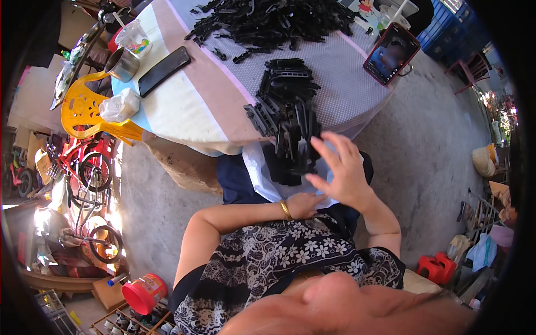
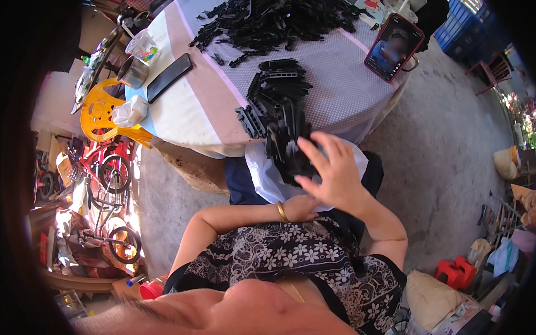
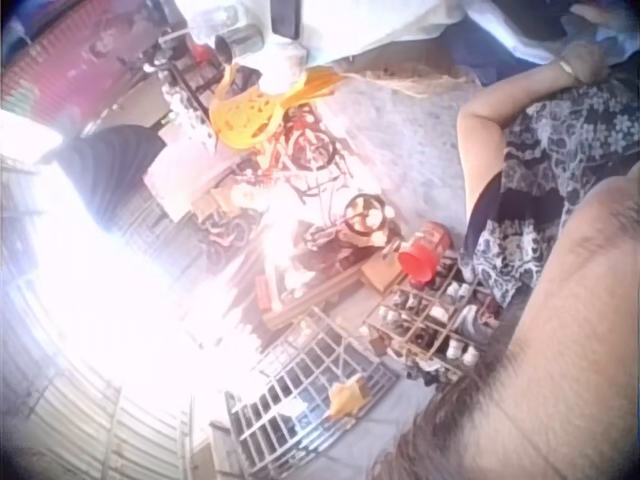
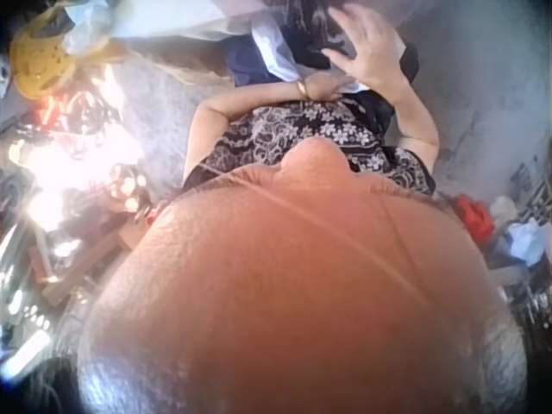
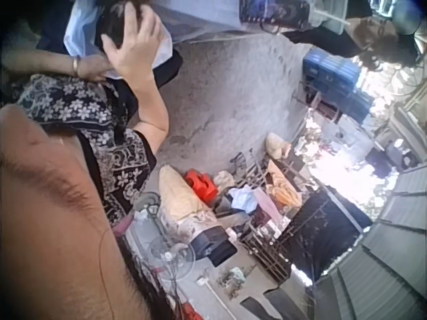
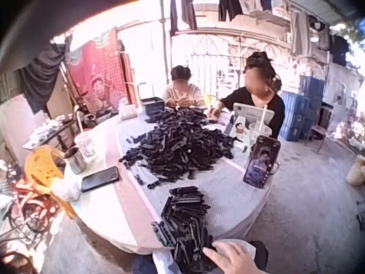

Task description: The person assembles black plastic components by hand, taking pieces from a pile, snapping them together, and stacking the assembled parts on the table.

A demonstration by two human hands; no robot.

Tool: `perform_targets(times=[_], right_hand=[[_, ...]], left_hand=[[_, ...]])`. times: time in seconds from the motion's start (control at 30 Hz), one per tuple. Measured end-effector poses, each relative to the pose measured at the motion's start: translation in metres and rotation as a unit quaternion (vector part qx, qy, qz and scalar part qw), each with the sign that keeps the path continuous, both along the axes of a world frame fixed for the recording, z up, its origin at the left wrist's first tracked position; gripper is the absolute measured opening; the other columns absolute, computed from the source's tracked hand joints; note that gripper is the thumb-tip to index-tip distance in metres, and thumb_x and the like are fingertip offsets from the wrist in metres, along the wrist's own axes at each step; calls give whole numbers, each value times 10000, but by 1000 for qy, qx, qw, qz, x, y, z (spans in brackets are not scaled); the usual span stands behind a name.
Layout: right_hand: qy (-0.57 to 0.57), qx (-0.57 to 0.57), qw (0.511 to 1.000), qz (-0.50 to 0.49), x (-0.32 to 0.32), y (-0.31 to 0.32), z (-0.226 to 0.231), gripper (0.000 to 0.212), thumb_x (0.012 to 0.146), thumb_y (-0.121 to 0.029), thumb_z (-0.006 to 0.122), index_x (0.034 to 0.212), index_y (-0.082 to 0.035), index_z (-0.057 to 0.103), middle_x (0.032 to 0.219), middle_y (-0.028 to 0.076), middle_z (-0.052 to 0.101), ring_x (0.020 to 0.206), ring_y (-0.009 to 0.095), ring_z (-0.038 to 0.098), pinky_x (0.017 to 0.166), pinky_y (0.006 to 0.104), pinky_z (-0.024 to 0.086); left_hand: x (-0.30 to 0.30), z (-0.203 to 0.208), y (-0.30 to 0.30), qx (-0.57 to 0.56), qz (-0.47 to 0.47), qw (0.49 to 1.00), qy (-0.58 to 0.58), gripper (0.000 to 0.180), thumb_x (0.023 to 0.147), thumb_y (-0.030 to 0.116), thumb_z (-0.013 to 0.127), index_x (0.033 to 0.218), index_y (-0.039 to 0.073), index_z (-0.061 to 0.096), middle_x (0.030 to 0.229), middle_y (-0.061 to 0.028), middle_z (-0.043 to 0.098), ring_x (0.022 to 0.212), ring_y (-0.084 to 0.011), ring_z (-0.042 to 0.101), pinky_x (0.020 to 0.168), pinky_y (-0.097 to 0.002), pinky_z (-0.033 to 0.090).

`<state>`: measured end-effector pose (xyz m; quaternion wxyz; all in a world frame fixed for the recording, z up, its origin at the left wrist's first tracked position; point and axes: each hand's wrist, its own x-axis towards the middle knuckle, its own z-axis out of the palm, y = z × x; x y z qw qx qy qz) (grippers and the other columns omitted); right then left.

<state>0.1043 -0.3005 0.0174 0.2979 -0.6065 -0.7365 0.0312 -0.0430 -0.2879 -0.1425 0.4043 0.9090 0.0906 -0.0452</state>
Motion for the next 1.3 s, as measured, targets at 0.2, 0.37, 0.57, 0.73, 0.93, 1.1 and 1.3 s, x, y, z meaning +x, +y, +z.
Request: perform_targets(times=[0.2,0.37,0.57,0.73,0.93,1.1,1.3], right_hand=[[102,62,991,63,5,2,12,314,633,-194,749,879,-35,637,762,84,625,654,258,589,581,320,484],[43,174,982,53,27,91,23,467,672,-260,732,1048,-28,578,1062,153,566,1005,325,511,859,390,417],[-23,108,994,-9,41,176,-9,710,638,-543,692,1175,-107,534,1156,151,538,1116,337,464,947,401,367],[72,-32,996,39,43,164,3,575,655,-452,693,1101,-107,583,1055,114,587,1010,287,535,880,368,417],[102,49,994,-9,29,103,2,491,641,-234,731,1061,-37,572,982,129,589,956,303,537,833,377,428],[39,54,996,-58,15,42,2,600,570,-178,756,1116,-63,535,1077,112,530,987,319,515,855,397,413],[34,-109,993,41,10,-7,11,640,554,-348,773,1089,-62,569,1135,127,510,1069,311,473,891,404,386]], left_hand=[[1,-4,4,-116,-16,992,36,652,759,419,635,1264,83,396,995,-224,548,905,-392,554,787,-448,436],[5,-5,2,-93,-24,994,54,676,768,479,606,1254,54,409,1049,-230,555,952,-376,553,826,-418,439],[4,-2,2,-81,-8,995,59,666,767,502,596,1241,69,420,1042,-229,546,951,-388,544,813,-425,438],[0,-7,3,-85,-1,994,67,672,780,509,577,1232,35,427,1068,-224,548,967,-376,543,833,-409,438],[3,1,4,-88,-4,993,74,637,785,471,592,1219,35,426,1058,-221,547,958,-384,543,828,-414,436],[5,-1,1,-86,-10,993,80,616,788,454,594,1214,42,428,1062,-225,543,952,-387,546,827,-422,436],[3,17,6,-129,-15,988,89,617,787,448,594,1228,55,417,1121,-231,516,990,-391,531,863,-425,424]])
